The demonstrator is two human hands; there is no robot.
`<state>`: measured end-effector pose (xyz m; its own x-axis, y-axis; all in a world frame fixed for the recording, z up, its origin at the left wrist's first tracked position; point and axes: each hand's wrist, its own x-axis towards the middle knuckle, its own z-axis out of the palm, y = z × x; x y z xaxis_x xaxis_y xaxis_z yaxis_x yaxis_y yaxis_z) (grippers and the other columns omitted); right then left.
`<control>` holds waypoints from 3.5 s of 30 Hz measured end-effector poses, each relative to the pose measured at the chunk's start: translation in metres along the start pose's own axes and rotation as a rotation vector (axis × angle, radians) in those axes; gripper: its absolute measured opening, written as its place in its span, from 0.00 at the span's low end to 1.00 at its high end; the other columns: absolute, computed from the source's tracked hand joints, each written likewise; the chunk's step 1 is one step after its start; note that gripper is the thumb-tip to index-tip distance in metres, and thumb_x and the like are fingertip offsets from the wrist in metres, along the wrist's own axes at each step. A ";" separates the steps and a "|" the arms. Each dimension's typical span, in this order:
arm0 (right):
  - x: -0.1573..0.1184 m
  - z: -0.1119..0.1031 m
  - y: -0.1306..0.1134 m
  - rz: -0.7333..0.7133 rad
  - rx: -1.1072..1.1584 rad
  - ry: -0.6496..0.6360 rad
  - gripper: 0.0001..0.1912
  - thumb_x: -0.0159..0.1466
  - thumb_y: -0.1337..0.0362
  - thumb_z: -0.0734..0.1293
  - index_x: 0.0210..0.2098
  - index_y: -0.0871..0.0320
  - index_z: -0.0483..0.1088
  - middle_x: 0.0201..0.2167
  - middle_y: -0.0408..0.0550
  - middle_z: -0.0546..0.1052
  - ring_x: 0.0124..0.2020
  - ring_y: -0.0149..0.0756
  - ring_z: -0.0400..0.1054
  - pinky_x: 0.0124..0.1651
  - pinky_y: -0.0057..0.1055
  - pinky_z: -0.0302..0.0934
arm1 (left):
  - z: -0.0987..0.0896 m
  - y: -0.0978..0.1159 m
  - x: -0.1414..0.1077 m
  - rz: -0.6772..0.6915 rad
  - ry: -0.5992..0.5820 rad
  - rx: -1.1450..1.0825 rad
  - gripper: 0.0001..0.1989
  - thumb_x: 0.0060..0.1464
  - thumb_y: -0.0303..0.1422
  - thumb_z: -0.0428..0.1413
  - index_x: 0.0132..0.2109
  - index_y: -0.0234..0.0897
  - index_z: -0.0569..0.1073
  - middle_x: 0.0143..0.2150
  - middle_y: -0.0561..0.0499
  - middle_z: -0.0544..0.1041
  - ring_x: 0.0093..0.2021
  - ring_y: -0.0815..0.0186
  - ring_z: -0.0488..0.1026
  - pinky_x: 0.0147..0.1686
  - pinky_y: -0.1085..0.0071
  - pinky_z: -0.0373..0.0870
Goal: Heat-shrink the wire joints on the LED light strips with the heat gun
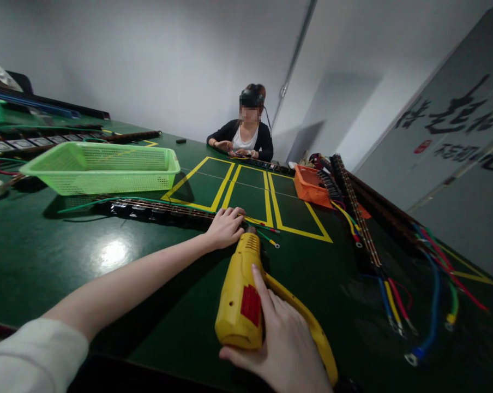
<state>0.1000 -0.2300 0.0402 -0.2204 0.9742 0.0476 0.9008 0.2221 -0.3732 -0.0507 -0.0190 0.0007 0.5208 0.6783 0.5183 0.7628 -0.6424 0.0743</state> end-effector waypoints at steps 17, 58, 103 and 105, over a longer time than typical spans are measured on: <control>-0.027 -0.002 0.025 -0.011 -0.097 0.080 0.64 0.45 0.45 0.72 0.67 0.49 0.29 0.53 0.52 0.71 0.46 0.49 0.70 0.46 0.44 0.66 | -0.005 0.001 -0.003 0.002 -0.002 -0.013 0.11 0.57 0.35 0.47 0.44 0.37 0.68 0.52 0.48 0.68 0.49 0.59 0.64 0.49 0.60 0.59; -0.003 -0.001 0.000 0.059 -0.050 0.014 0.61 0.45 0.42 0.71 0.67 0.50 0.33 0.49 0.51 0.72 0.47 0.50 0.68 0.49 0.46 0.62 | -0.004 0.000 -0.002 0.003 -0.025 -0.021 0.14 0.57 0.34 0.46 0.48 0.39 0.70 0.52 0.48 0.68 0.50 0.58 0.64 0.49 0.60 0.58; -0.019 0.003 0.019 -0.022 -0.229 0.237 0.60 0.48 0.38 0.66 0.67 0.55 0.33 0.43 0.54 0.76 0.37 0.49 0.73 0.36 0.41 0.68 | -0.001 -0.004 -0.003 0.040 0.029 -0.037 0.14 0.64 0.36 0.42 0.46 0.44 0.71 0.52 0.52 0.69 0.49 0.63 0.65 0.47 0.64 0.59; -0.027 0.002 0.027 -0.077 -0.294 0.285 0.57 0.50 0.37 0.65 0.67 0.58 0.36 0.41 0.54 0.77 0.33 0.46 0.74 0.32 0.39 0.69 | 0.000 -0.005 -0.002 0.039 0.030 -0.028 0.14 0.64 0.37 0.42 0.44 0.43 0.72 0.51 0.52 0.69 0.49 0.62 0.65 0.47 0.64 0.59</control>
<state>0.1300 -0.2502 0.0271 -0.2158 0.9170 0.3354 0.9633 0.2561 -0.0804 -0.0552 -0.0175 -0.0004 0.5383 0.6418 0.5462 0.7308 -0.6782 0.0766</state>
